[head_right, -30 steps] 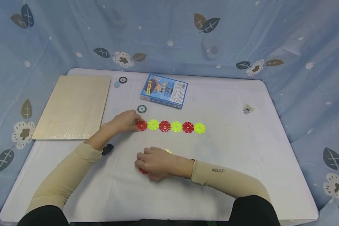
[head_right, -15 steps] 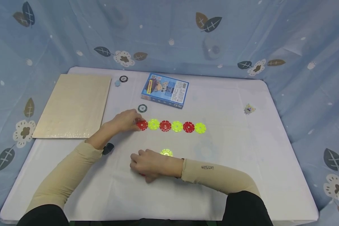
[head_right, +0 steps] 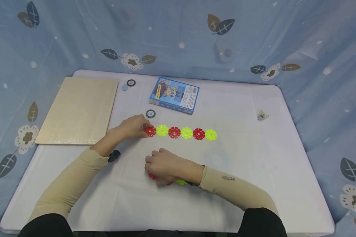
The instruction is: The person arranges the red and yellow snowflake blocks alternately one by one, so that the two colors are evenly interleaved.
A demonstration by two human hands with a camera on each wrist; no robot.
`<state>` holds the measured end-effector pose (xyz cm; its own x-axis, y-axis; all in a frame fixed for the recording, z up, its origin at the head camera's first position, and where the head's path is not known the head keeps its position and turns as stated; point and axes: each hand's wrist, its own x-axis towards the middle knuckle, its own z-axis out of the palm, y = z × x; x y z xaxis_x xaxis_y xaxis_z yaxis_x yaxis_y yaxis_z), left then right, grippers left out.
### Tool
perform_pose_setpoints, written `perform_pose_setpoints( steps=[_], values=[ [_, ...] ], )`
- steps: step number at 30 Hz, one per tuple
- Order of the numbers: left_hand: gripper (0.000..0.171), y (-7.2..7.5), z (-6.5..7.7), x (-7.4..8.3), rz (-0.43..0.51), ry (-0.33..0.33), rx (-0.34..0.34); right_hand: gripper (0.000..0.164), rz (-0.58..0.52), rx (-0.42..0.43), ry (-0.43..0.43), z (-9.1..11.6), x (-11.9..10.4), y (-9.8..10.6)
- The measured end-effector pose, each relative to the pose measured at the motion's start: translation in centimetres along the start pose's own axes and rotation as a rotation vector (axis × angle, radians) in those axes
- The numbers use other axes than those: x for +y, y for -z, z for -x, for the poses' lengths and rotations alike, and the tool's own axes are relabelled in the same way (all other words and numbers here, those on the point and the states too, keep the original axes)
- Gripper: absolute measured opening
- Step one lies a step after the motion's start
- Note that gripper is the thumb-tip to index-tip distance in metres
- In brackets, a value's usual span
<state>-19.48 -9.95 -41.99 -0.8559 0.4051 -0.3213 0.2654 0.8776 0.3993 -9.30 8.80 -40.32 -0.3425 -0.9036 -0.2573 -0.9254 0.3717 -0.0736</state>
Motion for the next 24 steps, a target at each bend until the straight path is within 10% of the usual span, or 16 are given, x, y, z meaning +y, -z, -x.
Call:
perform_pose_setpoints(
  steps=[15,24],
  values=[
    [0.044,0.2,0.0,0.4,-0.001,0.010,-0.022,0.051,-0.244,0.125,-0.253,5.9,4.1,-0.9],
    [0.044,0.2,0.1,0.4,0.004,0.007,-0.017,0.052,-0.202,0.246,-0.470,11.3,7.6,-2.5]
  ],
)
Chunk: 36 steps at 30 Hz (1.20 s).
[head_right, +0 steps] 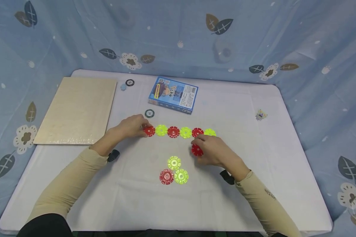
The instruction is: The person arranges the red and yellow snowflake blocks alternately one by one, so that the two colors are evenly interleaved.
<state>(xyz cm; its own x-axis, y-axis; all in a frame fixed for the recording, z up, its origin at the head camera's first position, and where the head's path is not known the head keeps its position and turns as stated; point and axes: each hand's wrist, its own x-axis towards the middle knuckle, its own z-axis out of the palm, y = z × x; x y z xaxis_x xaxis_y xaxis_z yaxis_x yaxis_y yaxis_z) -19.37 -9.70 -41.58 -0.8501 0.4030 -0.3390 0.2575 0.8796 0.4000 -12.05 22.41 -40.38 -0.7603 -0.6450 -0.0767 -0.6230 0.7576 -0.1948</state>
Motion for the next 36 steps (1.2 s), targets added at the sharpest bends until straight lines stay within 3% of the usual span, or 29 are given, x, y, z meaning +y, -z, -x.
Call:
perform_pose_setpoints(
  steps=[6,12,21,36],
  values=[
    [0.044,0.0,0.1,-0.1,0.012,0.009,-0.002,0.054,0.101,0.015,-0.160,1.5,4.4,0.5],
    [0.044,0.0,0.1,0.0,0.009,0.012,-0.005,0.055,0.057,-0.040,-0.276,2.0,7.6,0.7],
    [0.045,-0.2,0.1,-0.1,0.005,0.004,0.002,0.048,-0.044,-0.079,-0.298,1.0,9.7,0.6],
    [0.045,-0.2,0.0,-0.1,0.007,0.009,0.005,0.048,-0.108,-0.089,-0.279,0.5,10.4,0.0]
  ],
)
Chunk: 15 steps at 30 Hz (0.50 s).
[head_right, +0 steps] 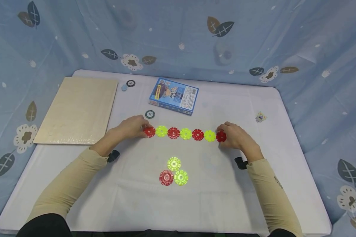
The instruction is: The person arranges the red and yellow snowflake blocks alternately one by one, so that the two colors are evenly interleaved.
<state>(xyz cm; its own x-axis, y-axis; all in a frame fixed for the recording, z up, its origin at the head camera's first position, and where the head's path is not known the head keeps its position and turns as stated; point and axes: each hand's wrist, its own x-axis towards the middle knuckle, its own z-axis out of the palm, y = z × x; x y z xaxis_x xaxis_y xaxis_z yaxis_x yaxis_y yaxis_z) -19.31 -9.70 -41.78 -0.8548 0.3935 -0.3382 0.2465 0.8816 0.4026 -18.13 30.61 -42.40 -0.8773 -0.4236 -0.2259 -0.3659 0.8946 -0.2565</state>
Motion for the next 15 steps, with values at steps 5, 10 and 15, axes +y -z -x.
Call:
perform_pose_setpoints(
  steps=[5,10,15],
  values=[
    [0.045,0.0,0.0,0.0,-0.001,0.005,-0.005,0.049,0.014,-0.008,-0.010,0.2,-0.2,0.1],
    [0.045,0.0,0.0,0.0,0.000,0.005,-0.002,0.046,0.079,0.024,-0.001,0.7,-1.0,0.5],
    [0.044,0.1,0.1,0.1,-0.001,-0.001,0.003,0.041,0.113,0.063,0.069,0.8,-3.0,0.4]
  ],
)
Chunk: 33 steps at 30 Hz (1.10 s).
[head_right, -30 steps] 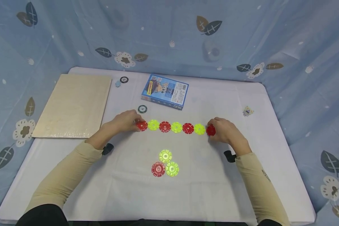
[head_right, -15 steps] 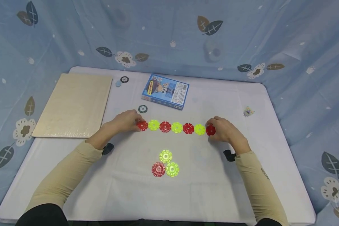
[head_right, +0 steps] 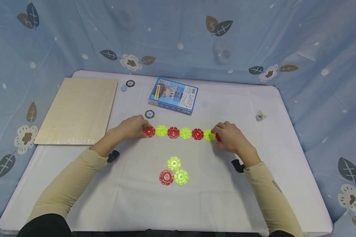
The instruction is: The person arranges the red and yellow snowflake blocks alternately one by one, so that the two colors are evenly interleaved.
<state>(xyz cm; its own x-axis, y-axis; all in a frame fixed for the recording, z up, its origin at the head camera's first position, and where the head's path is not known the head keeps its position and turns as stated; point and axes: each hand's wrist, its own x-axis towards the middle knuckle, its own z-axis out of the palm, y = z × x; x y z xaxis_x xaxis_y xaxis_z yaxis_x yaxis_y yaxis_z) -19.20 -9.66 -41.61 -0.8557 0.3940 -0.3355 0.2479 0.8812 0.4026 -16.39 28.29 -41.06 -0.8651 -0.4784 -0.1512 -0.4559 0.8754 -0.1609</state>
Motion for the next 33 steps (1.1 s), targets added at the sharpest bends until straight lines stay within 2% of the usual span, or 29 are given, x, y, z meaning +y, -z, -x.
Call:
perform_pose_setpoints(
  steps=[7,18,22,25,33],
  values=[
    [0.045,-0.1,0.0,-0.1,0.004,-0.007,0.001,0.038,0.028,0.041,0.185,0.0,-3.0,-1.3],
    [0.044,-0.1,0.0,-0.1,-0.009,-0.011,0.004,0.042,0.020,-0.033,0.371,-0.6,-8.0,-2.3],
    [0.044,-0.1,-0.1,-0.1,-0.006,-0.011,0.004,0.040,0.024,-0.028,0.458,-0.9,-9.6,-2.3],
    [0.044,0.0,-0.1,-0.1,-0.005,-0.009,0.003,0.042,0.025,-0.047,0.492,-1.2,-10.7,-2.2],
    [0.045,0.0,0.0,-0.1,-0.010,0.002,-0.001,0.052,0.058,-0.126,0.501,-1.9,-13.1,-2.7]
  ],
)
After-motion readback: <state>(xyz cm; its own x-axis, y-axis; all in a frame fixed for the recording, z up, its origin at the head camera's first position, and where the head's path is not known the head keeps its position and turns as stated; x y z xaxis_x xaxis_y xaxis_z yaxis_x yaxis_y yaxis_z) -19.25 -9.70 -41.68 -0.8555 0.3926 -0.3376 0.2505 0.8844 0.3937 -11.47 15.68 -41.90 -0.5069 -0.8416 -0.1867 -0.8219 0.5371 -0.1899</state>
